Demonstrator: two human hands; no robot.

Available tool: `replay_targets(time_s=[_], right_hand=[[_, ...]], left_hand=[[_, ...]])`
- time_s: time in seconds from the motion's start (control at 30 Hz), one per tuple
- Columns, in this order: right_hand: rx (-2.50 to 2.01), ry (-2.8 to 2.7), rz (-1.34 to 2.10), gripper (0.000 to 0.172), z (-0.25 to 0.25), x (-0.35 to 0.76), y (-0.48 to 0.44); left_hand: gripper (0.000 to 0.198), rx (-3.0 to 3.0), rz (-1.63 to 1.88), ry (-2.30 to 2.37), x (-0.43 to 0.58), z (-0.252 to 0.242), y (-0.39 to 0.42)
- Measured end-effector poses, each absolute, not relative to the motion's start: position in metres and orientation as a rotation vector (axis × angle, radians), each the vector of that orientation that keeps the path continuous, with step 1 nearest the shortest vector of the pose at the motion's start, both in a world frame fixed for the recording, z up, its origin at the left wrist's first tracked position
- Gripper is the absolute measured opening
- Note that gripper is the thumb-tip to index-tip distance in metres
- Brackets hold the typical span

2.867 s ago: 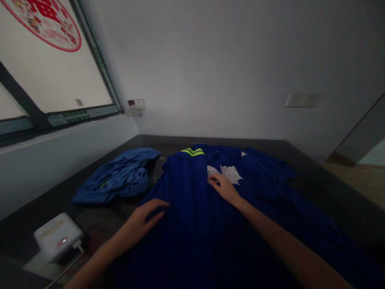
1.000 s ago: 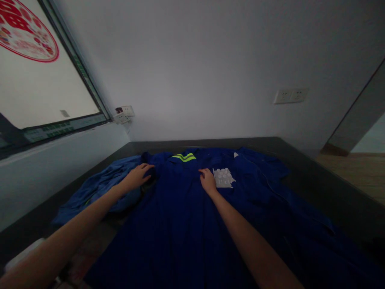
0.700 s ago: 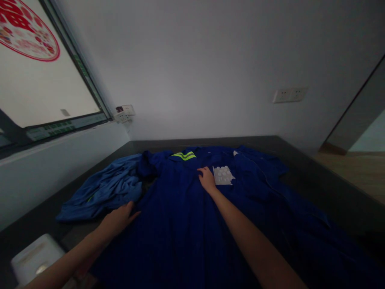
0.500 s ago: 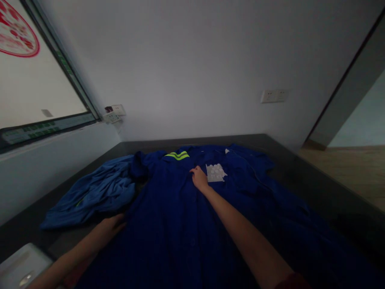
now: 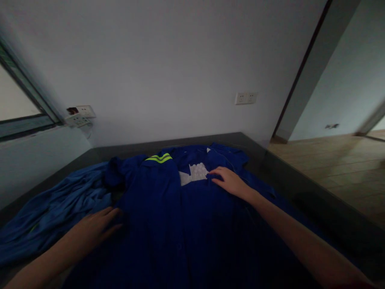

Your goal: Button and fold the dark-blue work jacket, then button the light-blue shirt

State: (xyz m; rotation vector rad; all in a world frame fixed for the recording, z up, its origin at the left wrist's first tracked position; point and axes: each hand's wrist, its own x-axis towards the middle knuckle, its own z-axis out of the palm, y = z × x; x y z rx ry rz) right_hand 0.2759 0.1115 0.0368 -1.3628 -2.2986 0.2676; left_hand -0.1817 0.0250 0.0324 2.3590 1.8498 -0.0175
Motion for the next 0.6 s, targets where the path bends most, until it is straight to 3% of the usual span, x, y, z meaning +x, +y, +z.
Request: replay_targets(time_s=[0.13,0.37,0.6], right_hand=[[-1.727,-2.025,0.088,0.031,0.024,0.378,0.046],[-2.231,-1.817,-0.211,0.036,-0.054,0.482,-0.044],[-2.394,-1.716,-0.170,0.035,-0.067,0.480,-0.060]], left_hand=[[0.026,2.536,0.007,1.484,-0.111,0.050,0.058],[0.022,2.735,0.184,0.971,0.017,0.034,0.109],[0.060,2.643,0.244,1.057,0.098,-0.003,0.139]])
